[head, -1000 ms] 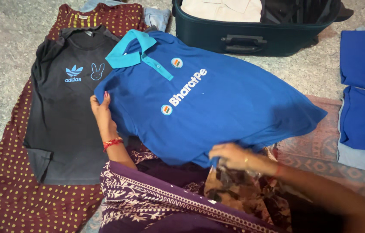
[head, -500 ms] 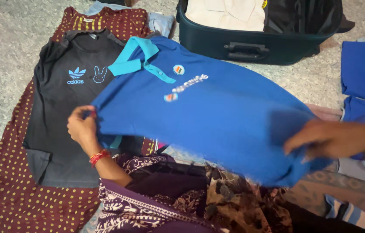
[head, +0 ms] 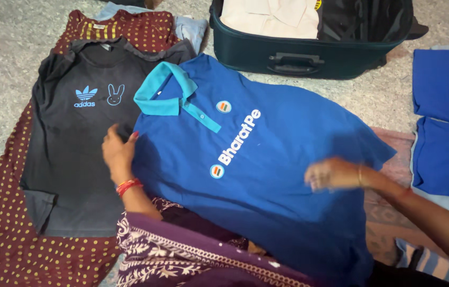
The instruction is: The person buttons a blue polo shirt and then folds it on the floor.
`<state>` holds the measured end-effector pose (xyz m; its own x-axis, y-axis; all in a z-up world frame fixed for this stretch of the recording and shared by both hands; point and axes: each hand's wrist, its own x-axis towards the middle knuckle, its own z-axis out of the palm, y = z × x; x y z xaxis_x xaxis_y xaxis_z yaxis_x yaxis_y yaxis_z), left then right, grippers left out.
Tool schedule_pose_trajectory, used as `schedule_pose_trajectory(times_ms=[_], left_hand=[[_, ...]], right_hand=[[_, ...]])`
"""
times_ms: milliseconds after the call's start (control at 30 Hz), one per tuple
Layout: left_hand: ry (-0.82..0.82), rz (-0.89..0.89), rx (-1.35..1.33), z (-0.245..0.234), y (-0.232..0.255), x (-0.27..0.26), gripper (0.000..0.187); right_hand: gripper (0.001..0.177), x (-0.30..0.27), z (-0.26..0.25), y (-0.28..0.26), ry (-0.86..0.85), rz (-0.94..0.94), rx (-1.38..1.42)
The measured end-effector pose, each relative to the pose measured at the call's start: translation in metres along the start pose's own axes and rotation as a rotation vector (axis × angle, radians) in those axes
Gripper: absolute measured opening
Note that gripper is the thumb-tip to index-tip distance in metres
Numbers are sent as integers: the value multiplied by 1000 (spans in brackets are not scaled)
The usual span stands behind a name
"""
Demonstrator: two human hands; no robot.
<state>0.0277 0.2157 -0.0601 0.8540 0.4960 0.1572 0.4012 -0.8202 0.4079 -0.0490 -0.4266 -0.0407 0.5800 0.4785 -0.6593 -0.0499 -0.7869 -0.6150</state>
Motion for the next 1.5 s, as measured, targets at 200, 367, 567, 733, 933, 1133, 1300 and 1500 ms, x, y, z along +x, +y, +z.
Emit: schedule_pose_trajectory(times_ms=[200, 367, 567, 733, 933, 1133, 1300, 1500], left_hand=[[135, 118, 7, 41, 27, 0, 83], [172, 114, -99, 47, 34, 1, 73], [61, 1, -269, 56, 32, 10, 45], [56, -28, -375, 45, 39, 11, 24], [76, 12, -321, 28, 52, 0, 31], [78, 6, -289, 15, 60, -11, 30], [41, -72, -288, -4, 62, -19, 28], [-177, -21, -89, 2, 50, -20, 38]], right_hand=[[53, 69, -65, 22, 847, -198, -416], [68, 108, -79, 91, 1179, 172, -260], [48, 85, -65, 160, 1283, 399, -414], [54, 51, -67, 166, 1176, 527, -292], [35, 31, -59, 167, 1219, 357, -421], [24, -3, -65, 175, 1548, -32, 88], [26, -21, -92, 179, 1658, 201, 438], [29, 40, -98, 158, 1493, 765, -527]])
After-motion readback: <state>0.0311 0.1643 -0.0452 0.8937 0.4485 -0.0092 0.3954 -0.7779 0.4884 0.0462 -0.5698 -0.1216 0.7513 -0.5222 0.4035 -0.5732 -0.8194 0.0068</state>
